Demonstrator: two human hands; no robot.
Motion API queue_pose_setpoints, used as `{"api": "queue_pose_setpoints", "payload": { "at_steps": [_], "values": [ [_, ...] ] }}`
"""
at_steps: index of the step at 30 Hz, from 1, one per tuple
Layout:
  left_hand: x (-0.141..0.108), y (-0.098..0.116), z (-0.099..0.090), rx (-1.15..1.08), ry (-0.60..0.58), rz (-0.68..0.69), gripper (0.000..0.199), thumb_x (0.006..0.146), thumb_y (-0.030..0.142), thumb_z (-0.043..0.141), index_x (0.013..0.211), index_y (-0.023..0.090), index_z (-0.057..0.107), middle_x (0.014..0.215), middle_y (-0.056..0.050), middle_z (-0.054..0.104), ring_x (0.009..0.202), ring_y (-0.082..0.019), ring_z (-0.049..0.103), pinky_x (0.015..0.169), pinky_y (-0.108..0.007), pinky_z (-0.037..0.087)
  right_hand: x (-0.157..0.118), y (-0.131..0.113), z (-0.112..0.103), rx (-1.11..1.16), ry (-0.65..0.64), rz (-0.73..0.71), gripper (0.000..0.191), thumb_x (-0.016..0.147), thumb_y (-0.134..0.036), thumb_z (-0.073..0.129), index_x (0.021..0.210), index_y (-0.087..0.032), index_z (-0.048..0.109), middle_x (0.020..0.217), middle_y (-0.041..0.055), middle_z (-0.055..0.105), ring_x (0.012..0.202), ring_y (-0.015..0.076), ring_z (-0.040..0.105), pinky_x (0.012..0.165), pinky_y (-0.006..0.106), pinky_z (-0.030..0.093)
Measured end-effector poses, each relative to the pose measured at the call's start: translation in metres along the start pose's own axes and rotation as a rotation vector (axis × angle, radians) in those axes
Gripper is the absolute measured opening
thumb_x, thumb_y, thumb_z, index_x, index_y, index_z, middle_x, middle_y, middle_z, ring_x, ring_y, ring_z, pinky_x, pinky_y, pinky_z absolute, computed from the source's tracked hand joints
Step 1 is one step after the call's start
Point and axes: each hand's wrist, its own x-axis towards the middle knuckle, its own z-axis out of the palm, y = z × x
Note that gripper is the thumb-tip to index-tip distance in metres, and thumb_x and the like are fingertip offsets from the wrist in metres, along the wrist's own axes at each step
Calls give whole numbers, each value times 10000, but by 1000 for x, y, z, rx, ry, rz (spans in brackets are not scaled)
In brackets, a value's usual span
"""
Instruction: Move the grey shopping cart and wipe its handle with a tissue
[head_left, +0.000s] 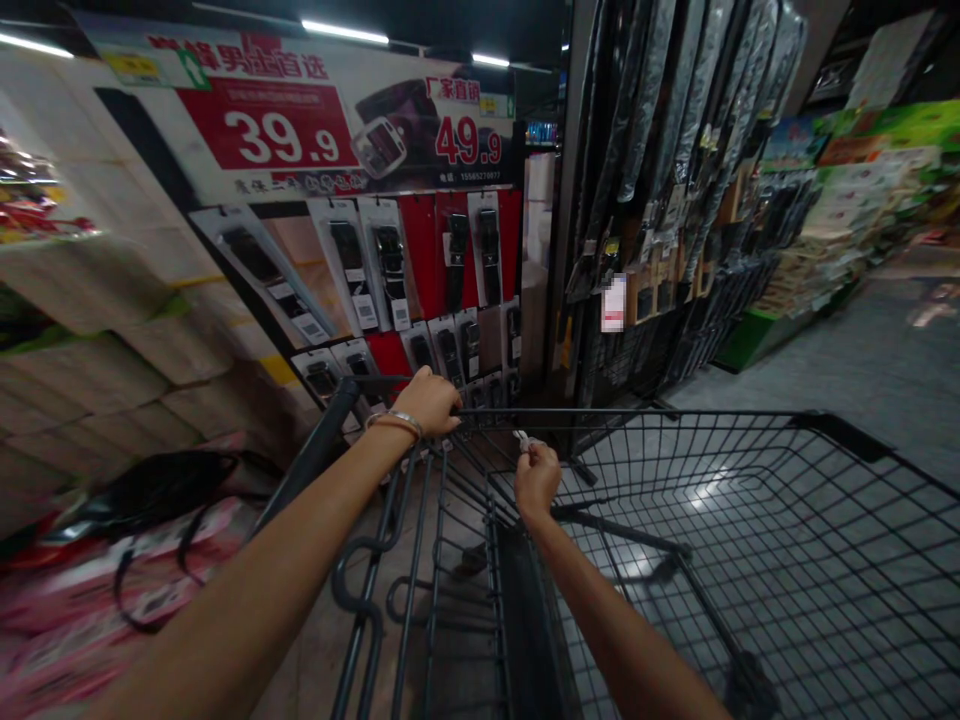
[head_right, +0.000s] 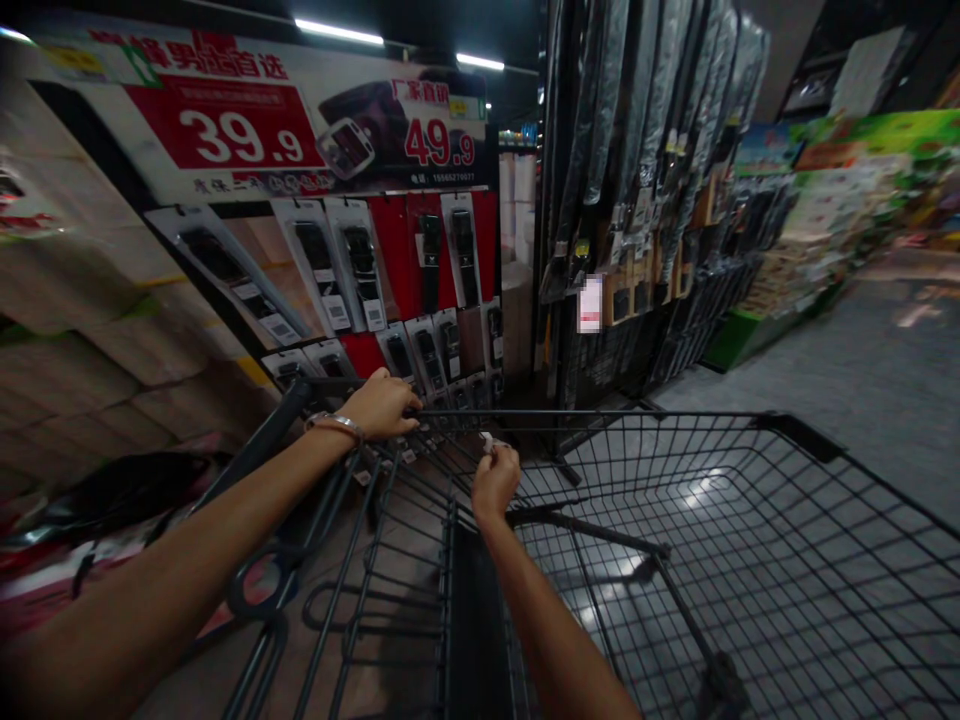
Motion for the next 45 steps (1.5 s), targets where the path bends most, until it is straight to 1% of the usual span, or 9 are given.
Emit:
{"api": "queue_pose_setpoints", "payload": {
  "at_steps": [4,7,14,21,25,32,38,41,45],
  "values": [
    [0,0,1,-4,10,-2,281,786,358,557,964,222,727,952,-99,724,952,-227,631,833,-366,327,6,-18,-1,117,-1,-66,198,759,-139,448,696,-169,633,756,70,628,714,189,569,716,284,441],
    [1,-1,3,-3,20,1,284,784,368,555,953,224,731,950,-100,725,952,-236,634,824,-371,330,7,-20,-5,142,-6,-131,170,766,-136,473,654,-179,594,720,40,573,679,169,534,690,280,441],
    [1,0,5,8,37,5,304,791,404,531,925,222,736,919,-98,728,929,-235,639,808,-376,325,-8,-6,-2,237,-21,-366,174,825,-104,439,841,-188,590,940,69,531,875,176,534,746,286,452],
    [2,0,6,-19,62,-3,329,791,419,512,908,211,738,877,-100,733,905,-239,638,791,-379,322,-18,-1,8,-79,-2,-433,197,833,-84,467,745,-194,604,871,71,565,875,218,480,807,362,400],
    [2,-1,5,-38,77,-2,325,792,417,503,861,205,739,855,-104,732,881,-242,641,775,-380,323,-14,3,9,-79,-71,-478,217,851,-83,436,806,-188,620,909,88,598,900,222,493,821,363,407],
    [3,-1,3,-21,57,-6,345,808,427,471,823,198,728,849,-94,732,861,-232,638,775,-375,315,-13,18,9,93,-86,-409,260,890,-129,384,1006,-169,614,936,94,620,899,208,552,841,344,434],
    [4,-1,2,-27,46,-6,342,805,402,467,834,188,731,853,-101,732,849,-225,640,777,-377,314,-20,19,7,9,-75,-301,203,850,-128,472,836,-176,669,886,82,537,882,215,497,805,352,435],
    [5,-2,3,-25,50,2,350,804,407,461,855,190,732,867,-99,734,852,-221,640,776,-373,315,-19,23,5,-52,-69,-330,208,830,-97,490,806,-171,683,926,93,541,912,216,498,828,339,424],
    [7,-4,4,-5,55,5,354,805,429,459,850,205,729,861,-86,738,842,-214,641,767,-366,315,-19,36,2,-222,-150,-351,246,834,-77,476,751,-175,686,925,91,600,871,203,526,813,308,414]
  ]
}}
